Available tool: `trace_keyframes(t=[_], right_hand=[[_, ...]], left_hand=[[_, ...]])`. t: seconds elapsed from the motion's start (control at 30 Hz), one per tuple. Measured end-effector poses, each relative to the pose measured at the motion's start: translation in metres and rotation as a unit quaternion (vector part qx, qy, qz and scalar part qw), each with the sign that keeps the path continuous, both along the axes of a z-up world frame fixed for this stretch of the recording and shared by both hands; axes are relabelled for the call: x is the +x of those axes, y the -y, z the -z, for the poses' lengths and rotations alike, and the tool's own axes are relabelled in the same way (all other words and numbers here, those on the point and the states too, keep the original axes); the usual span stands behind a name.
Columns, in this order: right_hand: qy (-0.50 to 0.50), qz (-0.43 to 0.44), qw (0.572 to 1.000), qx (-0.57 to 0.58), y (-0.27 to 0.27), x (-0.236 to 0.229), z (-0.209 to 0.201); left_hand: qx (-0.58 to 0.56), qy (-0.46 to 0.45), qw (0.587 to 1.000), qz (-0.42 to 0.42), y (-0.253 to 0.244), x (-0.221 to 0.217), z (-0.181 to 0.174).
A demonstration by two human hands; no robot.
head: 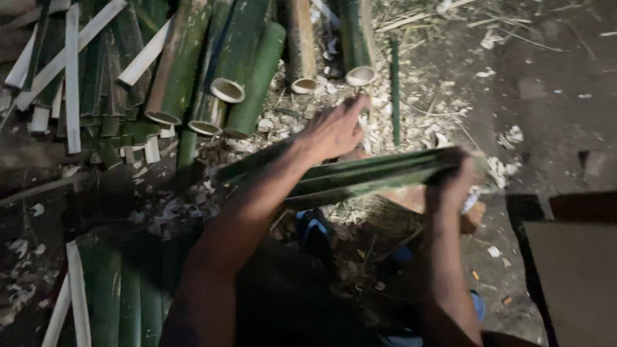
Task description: The person uses a long knife to split a short bamboo segment into thin strips. They repeatedly saw through the bamboo, then pull the resulting strips apart by hand and set them aside.
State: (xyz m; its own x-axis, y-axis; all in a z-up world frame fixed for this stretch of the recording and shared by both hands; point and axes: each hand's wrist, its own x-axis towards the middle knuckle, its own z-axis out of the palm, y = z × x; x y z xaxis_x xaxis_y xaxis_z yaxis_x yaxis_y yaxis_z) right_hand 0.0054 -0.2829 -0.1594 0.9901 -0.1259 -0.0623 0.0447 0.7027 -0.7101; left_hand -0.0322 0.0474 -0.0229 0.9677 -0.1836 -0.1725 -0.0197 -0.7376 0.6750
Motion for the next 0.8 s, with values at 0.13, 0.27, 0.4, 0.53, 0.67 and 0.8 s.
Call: trace_keyframes(t=[0.13, 0.27, 0.4, 0.53, 0.67, 0.8], right_hand=[[-0.072, -0.052, 0.996, 0.004, -0.087, 0.036, 0.071], [-0.068, -0.134, 0.988, 0.014, -0.165, 0.048, 0.099], [-0.191, -0.124, 0.969, -0.092, -0.205, 0.056, 0.119], [-0.143, -0.192, 0.926, -0.292, -0.212, 0.033, 0.145], [-0.194, -0.301, 0.856, -0.373, -0.217, -0.022, 0.167], [-0.223, -0.355, 0.816, -0.398, -0.232, -0.059, 0.164]], left_hand=[[0.022, 0.197, 0.98, 0.005, -0.007, 0.022, 0.04], [-0.019, -0.066, 0.997, -0.043, -0.02, 0.047, 0.082], [-0.006, -0.155, 0.982, -0.112, -0.056, 0.043, 0.144], [0.069, -0.293, 0.945, -0.125, -0.114, -0.003, 0.223], [0.166, -0.297, 0.935, -0.099, -0.139, -0.025, 0.283], [0.093, -0.145, 0.958, -0.23, -0.143, -0.013, 0.298]])
